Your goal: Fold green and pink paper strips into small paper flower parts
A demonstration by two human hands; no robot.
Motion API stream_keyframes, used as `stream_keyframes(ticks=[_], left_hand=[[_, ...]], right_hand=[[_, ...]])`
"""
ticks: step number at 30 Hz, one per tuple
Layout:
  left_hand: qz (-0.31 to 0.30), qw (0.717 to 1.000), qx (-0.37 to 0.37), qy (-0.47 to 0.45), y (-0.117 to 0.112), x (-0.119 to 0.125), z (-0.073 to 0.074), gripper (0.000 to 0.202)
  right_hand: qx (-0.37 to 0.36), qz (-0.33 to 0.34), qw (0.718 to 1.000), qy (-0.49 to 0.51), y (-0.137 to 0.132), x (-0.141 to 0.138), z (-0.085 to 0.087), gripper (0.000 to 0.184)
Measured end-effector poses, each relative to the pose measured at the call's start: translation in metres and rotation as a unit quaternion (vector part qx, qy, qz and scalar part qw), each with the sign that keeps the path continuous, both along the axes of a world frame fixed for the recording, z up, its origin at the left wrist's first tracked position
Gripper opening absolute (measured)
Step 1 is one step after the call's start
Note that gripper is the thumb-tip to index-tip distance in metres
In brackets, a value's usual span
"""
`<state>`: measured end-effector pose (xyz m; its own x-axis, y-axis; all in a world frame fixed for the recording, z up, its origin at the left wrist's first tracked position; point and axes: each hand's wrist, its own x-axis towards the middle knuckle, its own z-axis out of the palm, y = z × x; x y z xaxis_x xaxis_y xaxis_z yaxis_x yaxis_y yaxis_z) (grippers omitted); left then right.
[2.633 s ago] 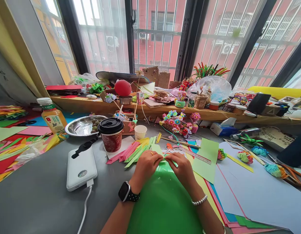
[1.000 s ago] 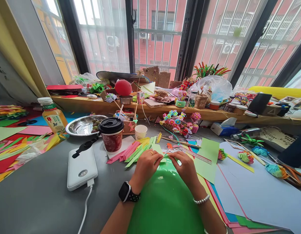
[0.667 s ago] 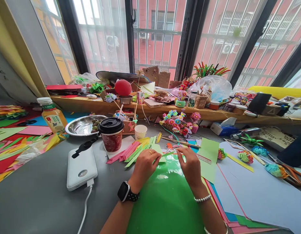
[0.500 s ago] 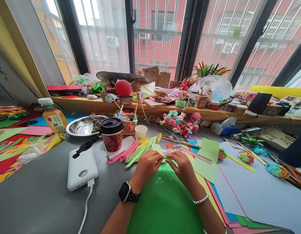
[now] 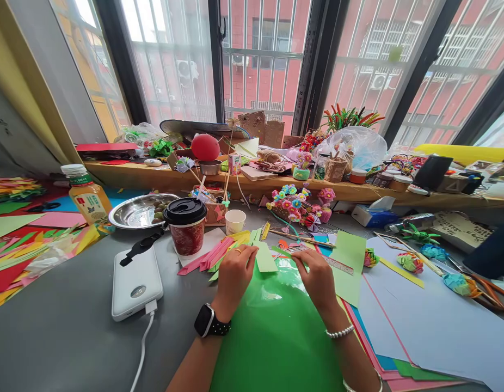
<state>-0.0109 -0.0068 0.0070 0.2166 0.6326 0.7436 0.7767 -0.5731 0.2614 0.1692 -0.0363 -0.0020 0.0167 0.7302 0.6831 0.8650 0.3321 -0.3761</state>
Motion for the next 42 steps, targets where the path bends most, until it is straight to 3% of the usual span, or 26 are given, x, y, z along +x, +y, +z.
stream_keyframes(ticks=[8, 12, 19, 24, 26, 32, 37, 42], left_hand=[[-0.141, 0.988, -0.048, 0.033, -0.007, 0.008, 0.003, 0.016], [-0.136, 0.989, -0.051, 0.024, -0.008, 0.008, 0.002, 0.016], [-0.107, 0.993, -0.049, 0.028, -0.008, 0.008, 0.002, 0.015], [-0.098, 0.994, -0.046, 0.03, -0.008, 0.007, 0.002, 0.014], [-0.098, 0.993, -0.052, 0.032, -0.008, 0.008, 0.002, 0.014], [-0.123, 0.989, -0.063, 0.055, -0.01, 0.011, 0.001, 0.015], [-0.124, 0.99, -0.051, 0.034, -0.007, 0.009, 0.001, 0.015], [-0.066, 0.997, -0.029, 0.022, -0.002, 0.002, -0.001, 0.013]], right_hand=[[-0.013, 0.087, 0.996, -0.029, -0.001, -0.011, -0.003, 0.017], [-0.014, 0.084, 0.996, -0.028, -0.001, -0.01, -0.002, 0.018], [-0.001, -0.032, 0.999, -0.003, 0.0, -0.005, -0.003, 0.024], [0.018, -0.073, 0.997, 0.032, 0.001, 0.0, -0.004, 0.025], [0.018, -0.063, 0.997, 0.048, 0.0, 0.0, -0.003, 0.023], [-0.028, 0.1, 0.995, -0.005, -0.001, -0.01, -0.002, 0.018], [-0.043, 0.083, 0.996, -0.005, -0.001, -0.01, -0.002, 0.02], [-0.034, 0.061, 0.998, 0.011, -0.001, -0.006, 0.001, 0.021]])
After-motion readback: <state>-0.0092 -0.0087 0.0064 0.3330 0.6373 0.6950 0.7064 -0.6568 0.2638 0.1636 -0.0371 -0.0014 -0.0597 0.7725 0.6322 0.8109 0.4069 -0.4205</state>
